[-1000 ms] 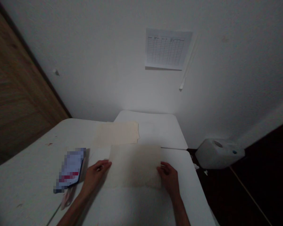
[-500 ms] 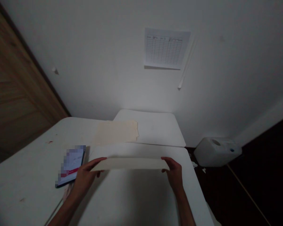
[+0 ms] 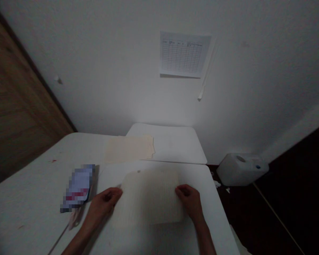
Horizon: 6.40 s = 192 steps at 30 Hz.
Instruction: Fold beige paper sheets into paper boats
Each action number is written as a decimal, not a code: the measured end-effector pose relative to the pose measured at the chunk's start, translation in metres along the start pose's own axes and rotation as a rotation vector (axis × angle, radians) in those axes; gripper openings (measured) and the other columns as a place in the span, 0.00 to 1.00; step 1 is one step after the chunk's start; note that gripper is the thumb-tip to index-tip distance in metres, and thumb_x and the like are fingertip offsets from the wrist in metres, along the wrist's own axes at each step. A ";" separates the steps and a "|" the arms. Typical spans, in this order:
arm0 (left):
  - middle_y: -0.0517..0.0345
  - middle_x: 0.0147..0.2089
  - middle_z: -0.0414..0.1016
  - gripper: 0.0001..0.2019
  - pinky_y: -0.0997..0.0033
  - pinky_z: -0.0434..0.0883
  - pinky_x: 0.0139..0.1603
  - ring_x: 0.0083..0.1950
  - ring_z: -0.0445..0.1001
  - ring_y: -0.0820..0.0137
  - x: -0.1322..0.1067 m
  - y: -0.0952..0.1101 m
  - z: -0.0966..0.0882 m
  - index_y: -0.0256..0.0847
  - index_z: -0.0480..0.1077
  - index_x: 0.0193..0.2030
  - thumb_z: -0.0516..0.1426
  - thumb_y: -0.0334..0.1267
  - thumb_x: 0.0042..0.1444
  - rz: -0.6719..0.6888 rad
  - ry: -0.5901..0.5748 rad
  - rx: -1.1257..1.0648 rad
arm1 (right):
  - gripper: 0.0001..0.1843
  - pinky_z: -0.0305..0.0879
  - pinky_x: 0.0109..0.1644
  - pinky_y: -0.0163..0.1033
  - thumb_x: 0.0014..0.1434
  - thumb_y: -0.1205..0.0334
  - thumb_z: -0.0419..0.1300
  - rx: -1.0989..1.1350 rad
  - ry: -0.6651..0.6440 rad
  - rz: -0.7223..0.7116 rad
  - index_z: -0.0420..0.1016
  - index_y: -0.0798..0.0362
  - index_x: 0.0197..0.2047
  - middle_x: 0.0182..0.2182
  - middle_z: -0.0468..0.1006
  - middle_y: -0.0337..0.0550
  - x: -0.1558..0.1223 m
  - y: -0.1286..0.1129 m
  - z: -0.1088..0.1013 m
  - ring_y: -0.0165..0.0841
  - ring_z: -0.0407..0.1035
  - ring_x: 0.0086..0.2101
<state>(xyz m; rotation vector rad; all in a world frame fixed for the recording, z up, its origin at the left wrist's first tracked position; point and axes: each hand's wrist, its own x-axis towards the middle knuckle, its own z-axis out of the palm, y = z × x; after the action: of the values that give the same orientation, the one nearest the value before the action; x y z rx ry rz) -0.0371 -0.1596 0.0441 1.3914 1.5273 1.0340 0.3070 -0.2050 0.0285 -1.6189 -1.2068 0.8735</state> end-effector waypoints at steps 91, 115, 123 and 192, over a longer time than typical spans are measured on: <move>0.43 0.72 0.47 0.34 0.48 0.45 0.69 0.72 0.44 0.56 0.008 -0.029 0.058 0.31 0.44 0.71 0.45 0.50 0.65 0.749 -0.035 1.089 | 0.34 0.35 0.69 0.52 0.68 0.48 0.40 -0.970 -0.079 -0.305 0.46 0.62 0.70 0.68 0.44 0.52 0.002 0.004 0.067 0.40 0.39 0.67; 0.42 0.53 0.71 0.22 0.53 0.66 0.56 0.56 0.69 0.53 -0.005 -0.022 0.028 0.33 0.66 0.55 0.49 0.47 0.60 0.418 0.220 0.796 | 0.22 0.61 0.57 0.49 0.63 0.54 0.51 -0.693 0.162 -0.244 0.72 0.58 0.53 0.48 0.76 0.51 -0.003 0.006 0.034 0.43 0.67 0.49; 0.43 0.54 0.70 0.18 0.52 0.65 0.56 0.57 0.67 0.54 -0.001 -0.030 0.034 0.36 0.68 0.52 0.50 0.44 0.61 0.491 0.217 0.819 | 0.22 0.63 0.55 0.46 0.62 0.54 0.51 -0.617 0.158 -0.163 0.71 0.56 0.54 0.47 0.76 0.50 -0.008 -0.003 0.042 0.43 0.68 0.48; 0.55 0.27 0.79 0.21 0.73 0.68 0.20 0.23 0.74 0.67 0.016 0.001 0.024 0.36 0.76 0.33 0.63 0.54 0.43 -0.098 0.067 -0.110 | 0.21 0.71 0.34 0.41 0.53 0.45 0.60 -0.151 0.091 0.030 0.79 0.55 0.35 0.30 0.81 0.48 0.012 0.002 0.010 0.39 0.75 0.29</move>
<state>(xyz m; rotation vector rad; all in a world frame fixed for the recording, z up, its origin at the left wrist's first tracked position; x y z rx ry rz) -0.0153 -0.1421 0.0368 1.2058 1.5475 1.0966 0.3015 -0.1911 0.0231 -1.7818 -1.2118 0.7340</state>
